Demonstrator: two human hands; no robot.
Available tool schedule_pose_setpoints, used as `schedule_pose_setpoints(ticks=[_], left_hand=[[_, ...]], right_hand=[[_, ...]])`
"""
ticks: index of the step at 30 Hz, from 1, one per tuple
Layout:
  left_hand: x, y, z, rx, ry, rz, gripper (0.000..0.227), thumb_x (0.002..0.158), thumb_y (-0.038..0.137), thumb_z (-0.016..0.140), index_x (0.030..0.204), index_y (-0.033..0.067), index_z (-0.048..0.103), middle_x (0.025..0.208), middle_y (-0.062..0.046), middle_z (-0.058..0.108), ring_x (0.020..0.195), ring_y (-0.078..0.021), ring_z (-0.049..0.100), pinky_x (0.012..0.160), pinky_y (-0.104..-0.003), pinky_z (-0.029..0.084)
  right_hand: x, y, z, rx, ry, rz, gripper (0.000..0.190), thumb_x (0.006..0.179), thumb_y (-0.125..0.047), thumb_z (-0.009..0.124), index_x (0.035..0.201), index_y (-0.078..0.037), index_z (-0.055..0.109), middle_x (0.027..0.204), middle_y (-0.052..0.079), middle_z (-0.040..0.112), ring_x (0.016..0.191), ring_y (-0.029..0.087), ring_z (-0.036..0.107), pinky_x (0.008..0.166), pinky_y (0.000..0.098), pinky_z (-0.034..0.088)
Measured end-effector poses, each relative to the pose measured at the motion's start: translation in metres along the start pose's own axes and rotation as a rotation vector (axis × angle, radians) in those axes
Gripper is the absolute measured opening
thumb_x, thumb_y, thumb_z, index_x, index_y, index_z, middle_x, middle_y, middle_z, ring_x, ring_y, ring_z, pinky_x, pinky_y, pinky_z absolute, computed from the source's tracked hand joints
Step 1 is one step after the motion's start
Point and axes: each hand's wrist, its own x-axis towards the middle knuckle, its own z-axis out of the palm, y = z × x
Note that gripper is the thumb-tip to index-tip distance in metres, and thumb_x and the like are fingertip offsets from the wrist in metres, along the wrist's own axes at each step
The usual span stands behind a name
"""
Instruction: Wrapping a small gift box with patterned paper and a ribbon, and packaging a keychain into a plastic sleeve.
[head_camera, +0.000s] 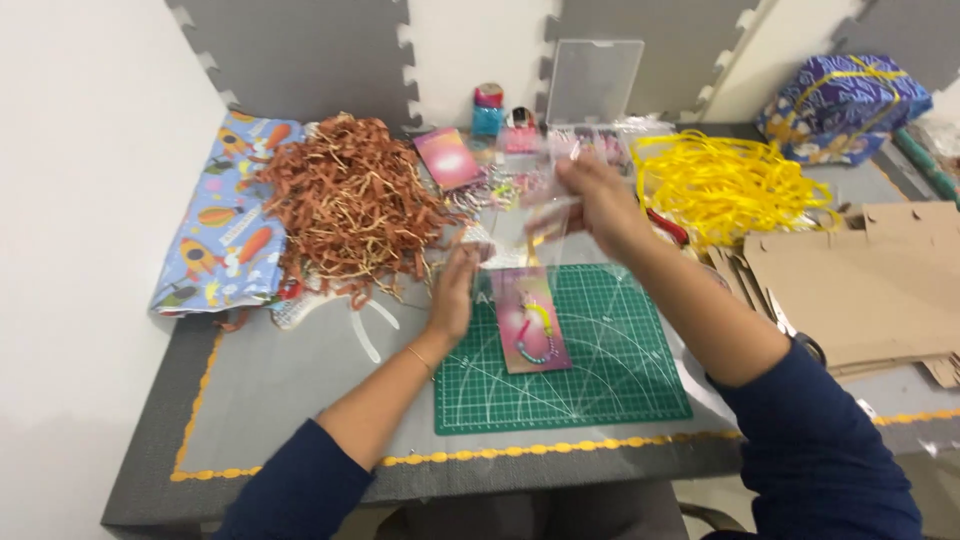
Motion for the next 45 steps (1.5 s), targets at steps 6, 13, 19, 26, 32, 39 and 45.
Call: schedule_pose_setpoints(ticks=[6,13,19,26,32,39,45], left_hand=[[-0.007,0.019,0.008,-0.162,-0.191,-0.288,0.05,0.101,0.05,0.044,0.117,0.0147,0.076,0.105,-0.001,0.077,0.098,-0.0122,0.07,0.09,-0.03,0.054],[-0.009,0.007,0.013,0.146,-0.309,-0.296,0.022,0.085,0.018,0.084,0.102,0.0064,0.078,0.085,-0.007,0.079,0.073,-0.0086,0.071,0.063,-0.022,0.06],[-0.008,0.007,0.003,0.139,-0.334,-0.323,0.018,0.082,0.014,0.084,0.092,0.0026,0.075,0.075,-0.009,0.076,0.063,-0.0099,0.069,0.044,-0.02,0.059],[0.004,0.002,-0.012,0.138,-0.498,-0.264,0.018,0.084,0.016,0.084,0.088,0.0016,0.074,0.071,-0.011,0.074,0.062,-0.0114,0.066,0.046,-0.021,0.06],[-0.001,0.02,-0.011,0.191,-0.557,-0.259,0.019,0.085,0.021,0.083,0.083,0.0043,0.074,0.066,-0.008,0.072,0.06,-0.0107,0.064,0.046,-0.021,0.058],[0.001,0.019,-0.015,0.234,-0.583,-0.242,0.02,0.087,0.021,0.083,0.081,0.0043,0.074,0.063,-0.01,0.071,0.054,-0.0115,0.061,0.043,-0.023,0.053],[-0.001,0.013,-0.016,0.178,-0.634,-0.308,0.02,0.084,0.021,0.085,0.081,0.0033,0.075,0.061,-0.009,0.069,0.054,-0.0105,0.059,0.043,-0.021,0.053]], right_hand=[[-0.067,0.069,-0.013,-0.06,-0.059,0.115,0.014,0.103,-0.025,0.057,0.106,-0.011,0.058,0.09,0.011,0.067,0.067,0.033,0.077,0.052,0.0422,0.065],[-0.078,0.085,-0.037,-0.28,-0.092,0.014,0.016,0.097,-0.019,0.07,0.089,-0.005,0.072,0.075,0.008,0.065,0.068,0.016,0.062,0.046,0.0274,0.052],[-0.068,0.095,-0.044,-0.479,-0.103,-0.192,0.016,0.102,-0.014,0.062,0.105,-0.006,0.076,0.083,0.011,0.073,0.076,0.017,0.064,0.059,0.0288,0.052],[-0.075,0.089,-0.034,-0.817,-0.264,-0.412,0.052,0.096,-0.007,0.063,0.147,-0.008,0.055,0.131,0.021,0.063,0.125,0.043,0.053,0.108,0.0555,0.04],[-0.071,0.092,-0.036,-0.83,-0.264,-0.336,0.068,0.087,-0.012,0.076,0.15,-0.013,0.05,0.125,0.012,0.057,0.121,0.034,0.052,0.107,0.0479,0.042],[-0.077,0.088,-0.047,-0.598,-0.2,-0.101,0.04,0.093,-0.003,0.068,0.133,-0.003,0.064,0.108,0.021,0.069,0.089,0.03,0.073,0.078,0.0408,0.059],[-0.063,0.103,-0.06,-0.342,-0.088,0.058,0.019,0.1,-0.003,0.059,0.118,0.001,0.061,0.094,0.024,0.068,0.071,0.035,0.076,0.054,0.0439,0.066]])
